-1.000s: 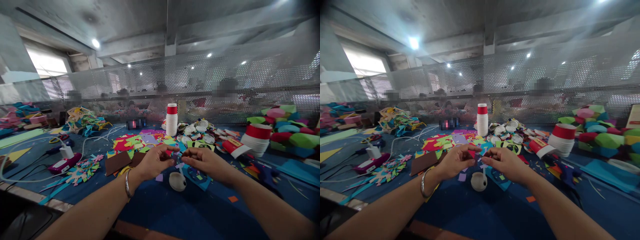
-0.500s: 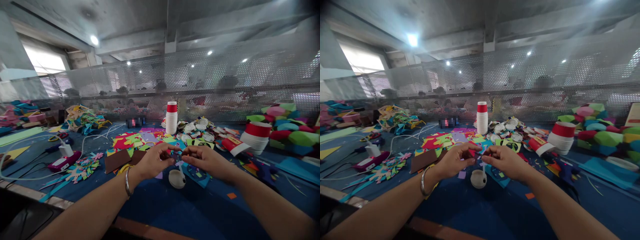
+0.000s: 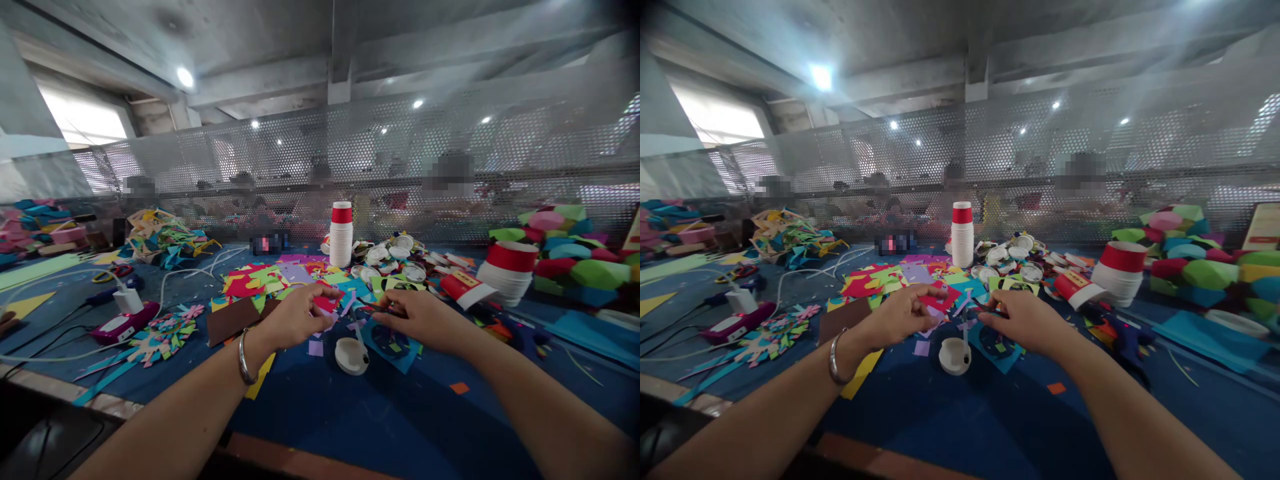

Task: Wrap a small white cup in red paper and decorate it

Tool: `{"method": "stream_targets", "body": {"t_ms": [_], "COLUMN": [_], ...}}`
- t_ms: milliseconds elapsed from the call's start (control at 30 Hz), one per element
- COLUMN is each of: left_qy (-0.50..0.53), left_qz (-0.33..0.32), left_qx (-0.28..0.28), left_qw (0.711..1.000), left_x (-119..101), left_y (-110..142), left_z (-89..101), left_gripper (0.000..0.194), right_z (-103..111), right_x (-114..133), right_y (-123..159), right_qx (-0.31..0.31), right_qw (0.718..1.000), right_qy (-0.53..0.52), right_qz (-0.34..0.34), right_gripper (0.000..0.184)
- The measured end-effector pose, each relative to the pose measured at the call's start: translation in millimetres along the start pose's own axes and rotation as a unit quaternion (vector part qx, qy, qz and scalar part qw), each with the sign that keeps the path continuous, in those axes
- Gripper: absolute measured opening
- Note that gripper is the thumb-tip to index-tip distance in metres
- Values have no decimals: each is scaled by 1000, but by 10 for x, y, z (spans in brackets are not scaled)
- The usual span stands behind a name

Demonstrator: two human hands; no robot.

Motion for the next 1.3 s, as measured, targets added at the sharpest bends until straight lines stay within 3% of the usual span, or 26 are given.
{"method": "stream_targets", "body": {"t_ms": [100,233,433,600,733,800,900,1100,1300], "left_qy": [-13,6,9,6,-88,-152,-205,-256,-320], "left_qz": [31,66,70,66,16,-12,-43,-119,-120], "left_qx": [61,120,67,58,54,82,117,91,59], "left_qw": [998,991,995,996,995,985,971,955,938], "left_x": [56,35,5,42,-10,-56,-88,29,25], "left_y": [41,91,106,86,80,102,131,70,41], "left_z": [27,10,76,125,153,132,63,-99,-169], "left_gripper": [50,51,44,44,24,12,18,21,17], "right_z": [-12,-49,-46,-53,-65,-72,-85,-98,-100], "right_x": [-128,-213,-251,-284,-286,-281,-277,-288,-262], "right_y": [-13,-31,-36,-37,-33,-29,-29,-28,-18], "right_qx": [-14,2,18,11,23,37,48,49,56], "right_qw": [996,992,989,990,990,988,987,988,985], "right_qy": [91,117,129,123,118,122,128,132,145], "right_qz": [-17,-37,-70,-65,-73,-82,-80,-70,-78], "right_gripper": [36,32,39,40,37,35,34,36,36]}}
Point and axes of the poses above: each hand's wrist, its own y-axis away from the middle knuckle, its own z-axis out of the back of the hand, x = y × z, the point moved 4 cm from there along -y, towards the middle knuckle, and after that the axes turned 5 degrees about -y, right-handed, at the moved point
